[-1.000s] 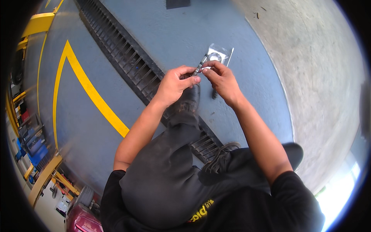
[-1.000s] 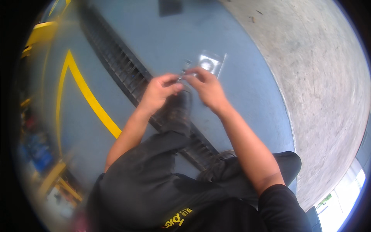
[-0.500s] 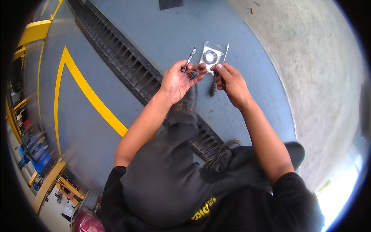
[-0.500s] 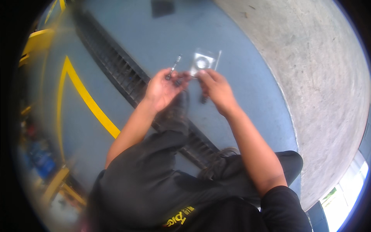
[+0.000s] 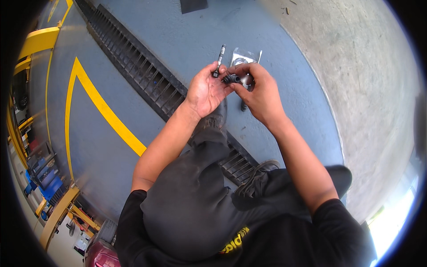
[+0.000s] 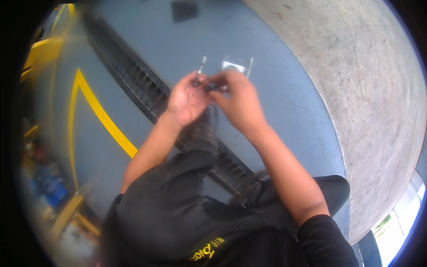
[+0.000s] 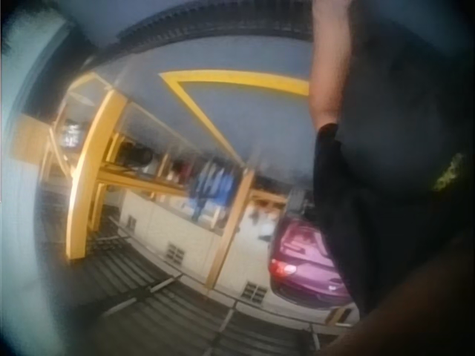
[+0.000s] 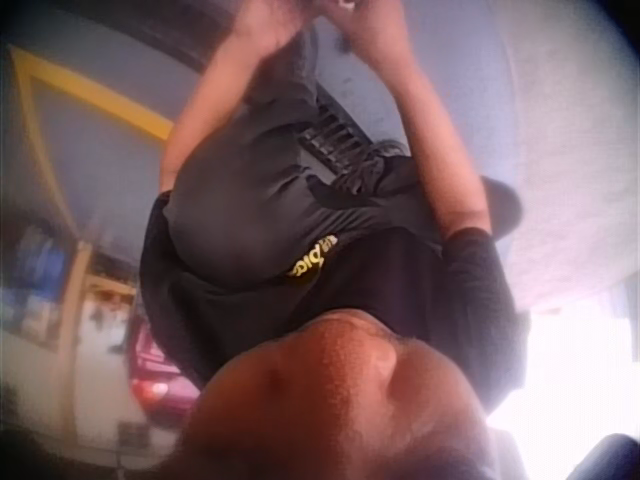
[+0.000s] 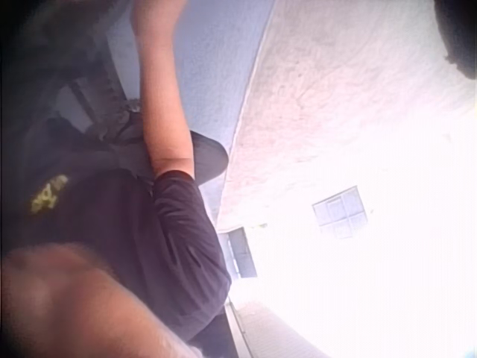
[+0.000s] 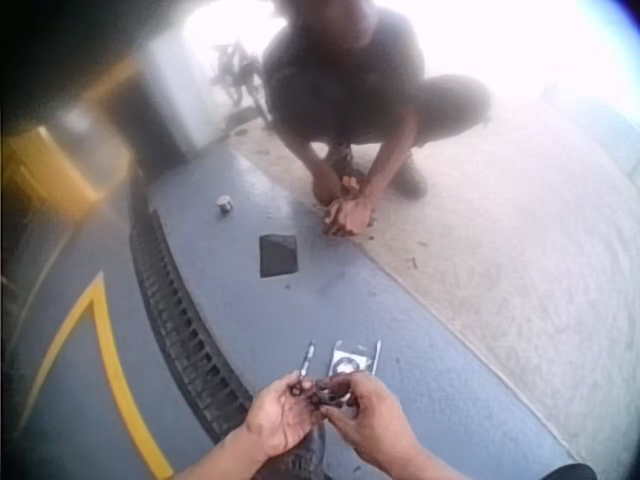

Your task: The person assembles small metal components on a workbench, using a screwdriver to manipulate parts. They then walk to a car lift and place the assembled components into a metal bowl near the wheel hub.

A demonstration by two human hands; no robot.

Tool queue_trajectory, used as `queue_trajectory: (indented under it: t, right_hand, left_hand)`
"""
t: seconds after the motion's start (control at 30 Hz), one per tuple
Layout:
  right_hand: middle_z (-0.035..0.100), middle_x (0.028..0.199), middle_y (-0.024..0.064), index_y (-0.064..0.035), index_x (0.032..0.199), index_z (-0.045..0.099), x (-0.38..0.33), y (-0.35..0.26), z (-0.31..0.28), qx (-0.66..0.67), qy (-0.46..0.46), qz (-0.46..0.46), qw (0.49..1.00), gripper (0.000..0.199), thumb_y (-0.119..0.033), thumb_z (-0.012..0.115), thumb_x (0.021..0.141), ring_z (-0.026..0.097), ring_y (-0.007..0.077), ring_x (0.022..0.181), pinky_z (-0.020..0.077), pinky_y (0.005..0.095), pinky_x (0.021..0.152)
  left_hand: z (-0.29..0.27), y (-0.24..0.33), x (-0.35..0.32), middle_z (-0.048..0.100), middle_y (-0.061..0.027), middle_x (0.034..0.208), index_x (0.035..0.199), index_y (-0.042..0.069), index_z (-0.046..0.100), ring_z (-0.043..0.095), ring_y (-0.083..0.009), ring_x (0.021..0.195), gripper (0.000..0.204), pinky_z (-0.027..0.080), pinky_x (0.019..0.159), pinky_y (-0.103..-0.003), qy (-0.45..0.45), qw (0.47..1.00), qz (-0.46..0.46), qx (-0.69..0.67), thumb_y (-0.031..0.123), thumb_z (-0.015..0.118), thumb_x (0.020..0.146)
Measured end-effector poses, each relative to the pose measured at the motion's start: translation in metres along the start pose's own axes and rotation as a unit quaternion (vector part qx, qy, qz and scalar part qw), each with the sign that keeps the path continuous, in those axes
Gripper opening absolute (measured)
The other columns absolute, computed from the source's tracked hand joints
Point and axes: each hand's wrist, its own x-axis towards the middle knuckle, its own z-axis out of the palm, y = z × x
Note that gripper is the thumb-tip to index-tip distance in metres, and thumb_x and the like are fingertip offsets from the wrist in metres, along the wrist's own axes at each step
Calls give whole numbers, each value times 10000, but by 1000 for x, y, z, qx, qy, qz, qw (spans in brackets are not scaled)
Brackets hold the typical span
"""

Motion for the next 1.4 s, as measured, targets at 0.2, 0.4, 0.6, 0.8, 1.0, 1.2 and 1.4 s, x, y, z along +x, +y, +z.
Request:
queue_trajectory:
  t: [0.2, 0.4, 0.6, 0.8, 1.0, 1.2, 1.4]
  right_hand:
    - [613, 971, 133, -49, 1050, 698, -4, -3, 4, -109, 13, -47, 993, 250, -43, 742, 804, 647, 295, 921, 530, 401, 840]
    - [648, 1180, 157, -43, 1234, 643, -3, -9, -17, -24, -45, 64, 997, 386, -48, 692, 851, 648, 257, 1056, 529, 364, 880]
    - [613, 1302, 229, 89, 1337, 519, -2, 8, -52, 420, -106, 202, 879, 386, -100, 440, 1011, 628, 271, 1188, 513, 362, 1054]
    - [547, 1403, 301, 125, 1388, 473, -3, 8, -66, 500, -136, 211, 829, 487, -178, 398, 1013, 564, 362, 1315, 468, 411, 1128]
    - [542, 1412, 306, 120, 1387, 469, -3, 13, -63, 493, -140, 224, 829, 478, -145, 396, 996, 551, 370, 1328, 450, 427, 1137]
    - [586, 1344, 250, 78, 1293, 524, -10, 37, -59, 467, -113, 258, 838, 352, -22, 417, 974, 581, 336, 1278, 451, 422, 1133]
    - [591, 1293, 231, 109, 1275, 518, -13, 37, -60, 425, -117, 285, 851, 332, 73, 444, 954, 603, 329, 1252, 496, 381, 1103]
  left_hand:
    - [0, -3, -2, 623, -108, 1089, 900, 114, 529, 626, -274, 1114, 321, 526, 972, -405, 1, 1000, -12, -15, 332, 389, 1089]
    - [10, -3, -4, 633, -172, 1209, 889, 95, 505, 627, -311, 1164, 332, 509, 1064, -444, -11, 1000, 3, 1, 327, 379, 1091]
    - [13, -1, -1, 604, -239, 1312, 874, 86, 483, 592, -357, 1243, 344, 486, 1125, -479, -6, 1000, -2, 0, 307, 347, 1100]
    - [12, 2, 0, 609, -247, 1309, 861, 90, 483, 592, -350, 1238, 361, 492, 1116, -489, -27, 1000, 10, 13, 315, 338, 1103]
    - [1, 2, 2, 643, -155, 1160, 894, 100, 519, 622, -297, 1146, 336, 535, 1026, -463, -29, 999, 8, 39, 344, 394, 1089]
    - [-3, 0, -1, 608, -68, 962, 938, 117, 564, 613, -226, 964, 309, 535, 820, -376, -1, 997, -12, 78, 389, 480, 1058]
    - [0, -1, -5, 532, -22, 852, 1002, 117, 570, 512, -124, 716, 285, 414, 575, -254, 40, 991, -36, 123, 392, 516, 1050]
